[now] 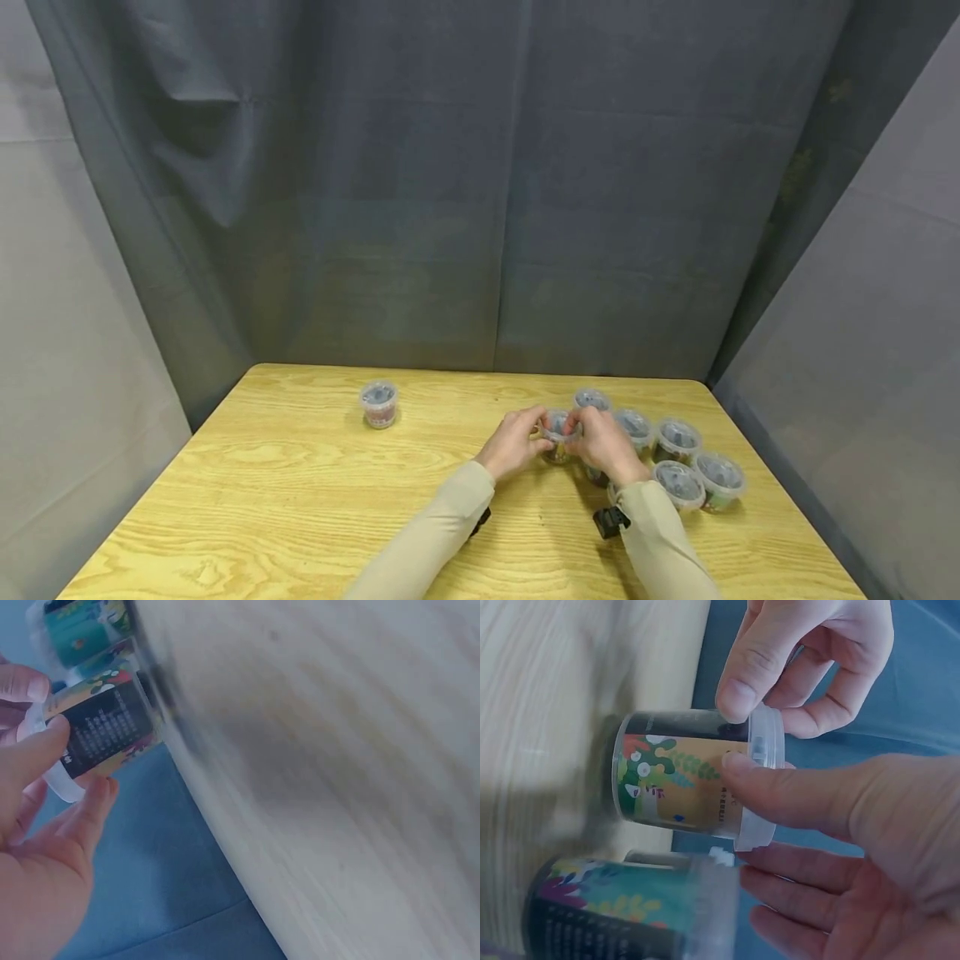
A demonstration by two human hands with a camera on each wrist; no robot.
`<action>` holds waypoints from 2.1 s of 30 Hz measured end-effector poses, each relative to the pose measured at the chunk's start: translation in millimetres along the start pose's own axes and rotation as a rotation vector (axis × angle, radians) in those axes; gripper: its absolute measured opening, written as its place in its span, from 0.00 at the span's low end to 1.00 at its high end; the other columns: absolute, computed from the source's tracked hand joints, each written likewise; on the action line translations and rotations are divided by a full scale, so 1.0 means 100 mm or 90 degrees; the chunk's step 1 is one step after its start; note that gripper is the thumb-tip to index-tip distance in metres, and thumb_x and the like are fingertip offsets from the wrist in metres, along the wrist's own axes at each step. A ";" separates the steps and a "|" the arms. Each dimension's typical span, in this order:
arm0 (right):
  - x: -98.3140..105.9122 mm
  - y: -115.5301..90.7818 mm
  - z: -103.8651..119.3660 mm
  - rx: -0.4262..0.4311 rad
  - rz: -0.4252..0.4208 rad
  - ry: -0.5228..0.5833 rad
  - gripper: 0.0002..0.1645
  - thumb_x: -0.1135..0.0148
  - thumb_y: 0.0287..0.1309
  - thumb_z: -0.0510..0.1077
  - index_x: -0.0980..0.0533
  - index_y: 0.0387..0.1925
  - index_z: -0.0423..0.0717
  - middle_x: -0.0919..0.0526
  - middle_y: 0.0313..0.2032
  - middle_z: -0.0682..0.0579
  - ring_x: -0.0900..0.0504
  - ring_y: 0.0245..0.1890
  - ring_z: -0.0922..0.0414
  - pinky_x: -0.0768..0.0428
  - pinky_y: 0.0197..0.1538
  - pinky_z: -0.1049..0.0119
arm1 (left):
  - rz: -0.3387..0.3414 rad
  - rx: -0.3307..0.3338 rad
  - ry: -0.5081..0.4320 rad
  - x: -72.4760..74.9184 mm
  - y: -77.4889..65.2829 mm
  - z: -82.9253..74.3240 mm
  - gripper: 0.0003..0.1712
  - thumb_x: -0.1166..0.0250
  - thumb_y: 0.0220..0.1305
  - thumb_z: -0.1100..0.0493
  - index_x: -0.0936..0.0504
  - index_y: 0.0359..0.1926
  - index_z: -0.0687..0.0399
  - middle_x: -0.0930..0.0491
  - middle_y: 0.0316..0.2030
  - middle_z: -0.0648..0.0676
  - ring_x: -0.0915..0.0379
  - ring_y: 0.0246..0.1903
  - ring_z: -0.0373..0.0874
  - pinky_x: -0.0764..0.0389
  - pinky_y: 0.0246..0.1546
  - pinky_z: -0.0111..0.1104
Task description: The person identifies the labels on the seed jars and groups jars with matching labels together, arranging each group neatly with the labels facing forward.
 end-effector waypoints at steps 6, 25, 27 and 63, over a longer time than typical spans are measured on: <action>0.04 -0.02 0.12 0.044 -0.013 0.011 0.08 0.28 0.53 0.37 0.21 0.33 0.47 0.25 0.19 0.50 0.35 0.15 0.58 0.37 0.20 0.67 | -0.002 0.008 -0.108 0.16 -0.07 0.02 0.10 0.32 0.62 0.61 0.25 0.40 0.51 0.18 0.51 0.51 0.21 0.55 0.49 0.19 0.57 0.41; -0.06 -0.01 0.43 0.148 -0.098 0.113 0.11 0.24 0.48 0.47 0.21 0.29 0.55 0.15 0.34 0.57 0.18 0.38 0.54 0.19 0.46 0.51 | -0.072 0.017 -0.208 0.64 -0.37 0.17 0.12 0.32 0.62 0.63 0.22 0.46 0.52 0.20 0.55 0.58 0.22 0.56 0.53 0.22 0.60 0.43; -0.06 -0.01 0.44 0.143 -0.113 0.127 0.12 0.23 0.47 0.48 0.22 0.29 0.55 0.14 0.34 0.57 0.15 0.42 0.50 0.18 0.50 0.48 | -0.079 0.019 -0.213 0.68 -0.38 0.17 0.13 0.32 0.62 0.64 0.22 0.48 0.53 0.20 0.56 0.58 0.22 0.56 0.53 0.23 0.60 0.44; -0.17 0.00 0.48 -0.026 -0.100 0.385 0.15 0.25 0.51 0.51 0.19 0.35 0.48 0.14 0.37 0.52 0.16 0.41 0.57 0.19 0.46 0.63 | -0.070 0.082 -0.310 0.84 -0.61 0.44 0.32 0.28 0.59 0.52 0.24 0.61 0.59 0.19 0.54 0.60 0.19 0.52 0.51 0.18 0.54 0.35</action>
Point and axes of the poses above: each hand's wrist, its own y-axis towards the middle knuckle, its own x-axis out of the back of the hand, z = x × y, the point moved 5 cm from there along y, towards the middle knuckle
